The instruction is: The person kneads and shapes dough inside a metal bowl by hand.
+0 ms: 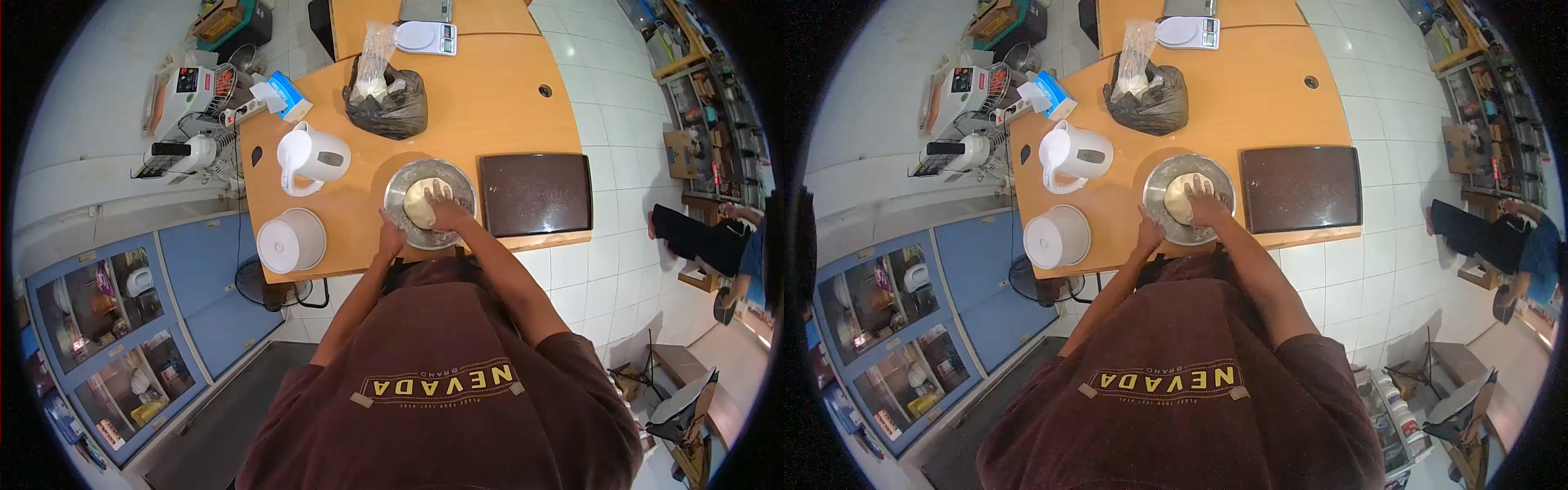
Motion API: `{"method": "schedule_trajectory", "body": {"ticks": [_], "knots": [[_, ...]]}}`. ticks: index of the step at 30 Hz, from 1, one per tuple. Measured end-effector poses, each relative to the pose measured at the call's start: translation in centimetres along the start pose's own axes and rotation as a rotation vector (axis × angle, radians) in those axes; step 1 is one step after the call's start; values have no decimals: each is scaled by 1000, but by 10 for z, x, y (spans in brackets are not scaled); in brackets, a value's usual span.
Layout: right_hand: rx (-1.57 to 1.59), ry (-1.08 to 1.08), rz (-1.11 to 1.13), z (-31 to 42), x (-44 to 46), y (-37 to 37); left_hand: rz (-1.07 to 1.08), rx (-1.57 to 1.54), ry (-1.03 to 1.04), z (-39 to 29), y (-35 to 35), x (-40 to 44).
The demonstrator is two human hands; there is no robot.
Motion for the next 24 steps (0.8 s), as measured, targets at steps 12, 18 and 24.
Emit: {"method": "schedule_trajectory", "body": {"ticks": [12,18,24], "knots": [[30,-71,-146,30,-32,13,-173,-71,328,-11,-21,-9],[42,44,-57,32,-27,17,52,-34,23,-25,-28,4],[14,120,68,41,-21,-4,31,-43,153,-14,-26,11]]}}
Point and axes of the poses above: each hand's wrist, its own x-axis towards the middle knuckle, its own y-axis out of the palm, z = x × y, the point moved 5 cm from there along x, towards the middle knuckle, and after that the axes turned 9 degrees about z, right-handed, at the moved point
